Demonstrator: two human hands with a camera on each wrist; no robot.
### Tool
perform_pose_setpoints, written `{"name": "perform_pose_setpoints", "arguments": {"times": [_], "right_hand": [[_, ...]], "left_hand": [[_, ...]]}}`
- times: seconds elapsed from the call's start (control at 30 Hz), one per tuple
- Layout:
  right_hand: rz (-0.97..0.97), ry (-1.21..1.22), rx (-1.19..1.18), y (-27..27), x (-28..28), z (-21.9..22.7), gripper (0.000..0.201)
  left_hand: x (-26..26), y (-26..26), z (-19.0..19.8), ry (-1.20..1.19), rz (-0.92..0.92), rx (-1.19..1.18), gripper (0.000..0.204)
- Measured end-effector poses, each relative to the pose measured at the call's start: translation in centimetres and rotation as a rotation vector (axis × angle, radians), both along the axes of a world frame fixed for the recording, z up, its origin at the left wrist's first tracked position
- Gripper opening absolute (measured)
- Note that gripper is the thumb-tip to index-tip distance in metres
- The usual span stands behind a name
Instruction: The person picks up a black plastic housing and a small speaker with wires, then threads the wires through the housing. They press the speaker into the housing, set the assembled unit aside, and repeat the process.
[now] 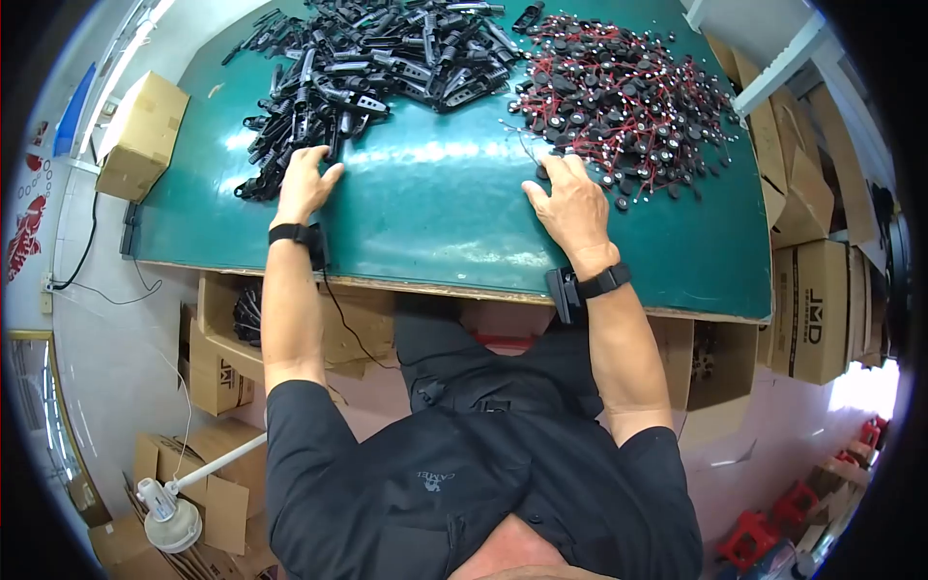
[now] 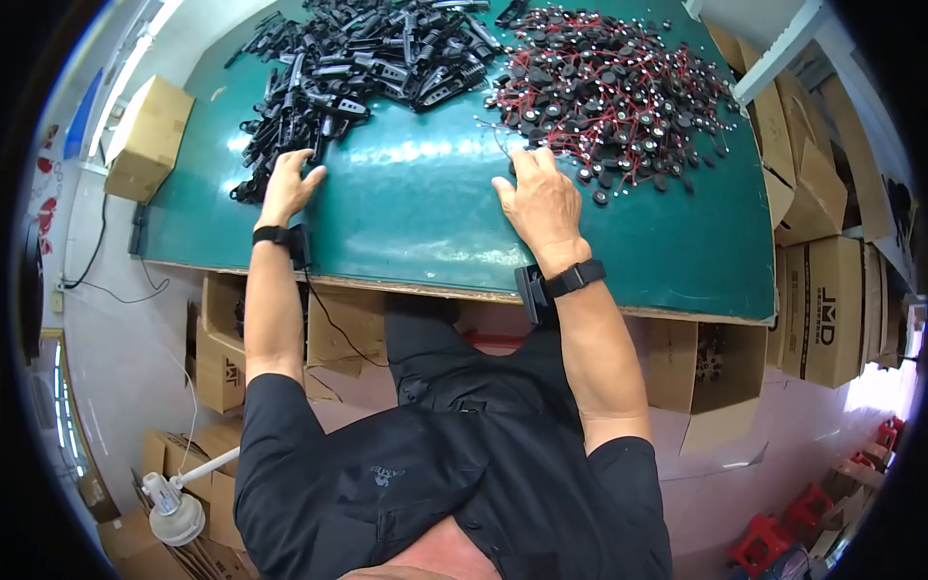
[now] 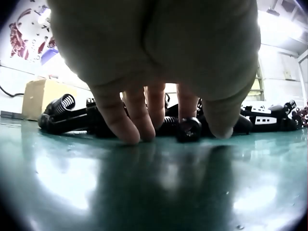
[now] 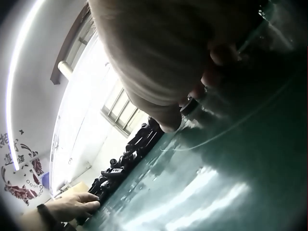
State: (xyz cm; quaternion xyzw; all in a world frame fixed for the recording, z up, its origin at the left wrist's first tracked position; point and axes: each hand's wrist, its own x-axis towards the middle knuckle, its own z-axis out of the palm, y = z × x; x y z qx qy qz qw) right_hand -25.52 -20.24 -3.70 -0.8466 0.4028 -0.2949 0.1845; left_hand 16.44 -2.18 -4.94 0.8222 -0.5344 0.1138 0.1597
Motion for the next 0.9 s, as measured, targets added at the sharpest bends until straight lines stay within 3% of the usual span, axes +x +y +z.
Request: {"name": "perform_pose_setpoints", "arguments": {"times": [0.1, 0.17, 0.23, 0.4, 0.57, 0.67, 0.83, 0.9], "right_hand": [[-0.005, 0.145, 0.062, -0.6, 0.8, -0.4, 0.028], [0.052, 0.110, 0.046, -0.4, 0.4, -0.7, 0.027], [0.161, 0.038, 0.013, -0.1, 0.0, -1.0, 0.026], [0.221, -0.073, 0.000, 1.3, -1.1, -0.8, 0.022], [0.267, -0.088, 0.043, 2.3, -1.6, -0.7, 0.020], [0.287, -0.117, 0.066, 2.7, -1.8, -0.3, 0.021], [0.274, -0.273, 0.377, 3.4, -2.2, -0.4, 0.021], [0.281, -0.346, 0.490, 3.3, -2.2, -1.1, 0.022]], "left_hand": [[-0.3, -0.2, 1.2, 0.090, 0.106, 0.120, 0.046], [-1.3, 0.5, 1.9, 0.146, 0.165, 0.186, 0.045], [-3.1, 3.0, 2.6, 0.243, 0.149, 0.173, 0.040], [-9.1, 7.5, 3.7, 0.429, 0.065, 0.046, 0.040], [-13.2, 6.0, 4.6, 0.217, -0.092, -0.055, 0.041], [-13.1, 5.0, 3.7, 0.167, -0.183, 0.111, 0.046], [-14.1, 5.2, 3.5, 0.254, -0.205, 0.072, 0.042], [-15.0, 5.4, 3.5, 0.444, -0.205, -0.019, 0.041]]}}
